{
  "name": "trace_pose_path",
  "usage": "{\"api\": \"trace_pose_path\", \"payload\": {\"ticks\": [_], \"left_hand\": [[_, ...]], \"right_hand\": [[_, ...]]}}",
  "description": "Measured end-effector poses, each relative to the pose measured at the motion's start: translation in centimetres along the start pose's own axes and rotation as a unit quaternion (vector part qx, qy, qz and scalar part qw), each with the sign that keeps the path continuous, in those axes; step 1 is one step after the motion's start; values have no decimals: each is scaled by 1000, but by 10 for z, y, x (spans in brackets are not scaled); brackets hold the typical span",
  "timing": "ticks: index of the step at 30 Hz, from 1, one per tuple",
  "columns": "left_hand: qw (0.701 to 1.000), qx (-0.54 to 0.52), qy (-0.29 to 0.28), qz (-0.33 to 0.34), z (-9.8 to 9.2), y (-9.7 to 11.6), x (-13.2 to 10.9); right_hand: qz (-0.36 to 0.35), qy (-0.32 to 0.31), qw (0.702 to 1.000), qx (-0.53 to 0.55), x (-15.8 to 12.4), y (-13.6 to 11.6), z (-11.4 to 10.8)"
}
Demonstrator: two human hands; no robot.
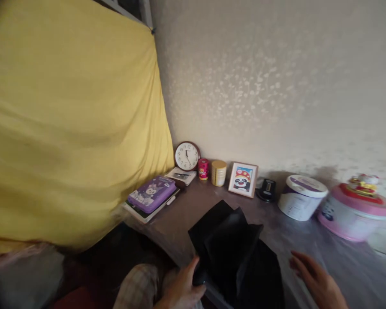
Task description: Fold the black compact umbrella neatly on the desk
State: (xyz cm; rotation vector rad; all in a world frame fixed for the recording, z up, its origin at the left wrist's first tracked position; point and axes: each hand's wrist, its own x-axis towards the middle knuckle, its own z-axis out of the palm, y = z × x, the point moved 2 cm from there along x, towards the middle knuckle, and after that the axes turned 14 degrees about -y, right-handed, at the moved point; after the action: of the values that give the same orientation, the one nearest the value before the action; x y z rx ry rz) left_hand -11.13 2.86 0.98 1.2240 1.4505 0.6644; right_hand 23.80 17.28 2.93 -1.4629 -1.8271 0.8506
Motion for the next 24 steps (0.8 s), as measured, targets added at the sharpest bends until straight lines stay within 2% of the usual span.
{"api": "trace_pose_path", "payload": {"ticks": [2,5,8,10,13,16,19,24], "left_hand": [[997,72,-6,-2,2,-4,-2],[988,152,-12,-19,2,-9,-1],[976,209,-19,-58,1,-12,2],[968,236,-27,-80,1,-11,2],[954,284,-34,-92,1,-6,2],[940,325,-46,-89,2,-2,3],[937,335,-60,-83,2,-1,5],[932,350,-54,-83,4,-2,7]], "right_hand": [[-1,-30,999,28,18,-23,-5],[-60,-22,997,36,42,-67,-4],[-99,-50,993,38,64,-103,10],[-115,-84,989,40,78,-117,23],[-111,-165,979,46,95,-122,43],[-51,-256,961,90,106,-114,56],[7,-302,946,121,112,-103,59],[-39,-372,916,143,116,-96,53]]}}
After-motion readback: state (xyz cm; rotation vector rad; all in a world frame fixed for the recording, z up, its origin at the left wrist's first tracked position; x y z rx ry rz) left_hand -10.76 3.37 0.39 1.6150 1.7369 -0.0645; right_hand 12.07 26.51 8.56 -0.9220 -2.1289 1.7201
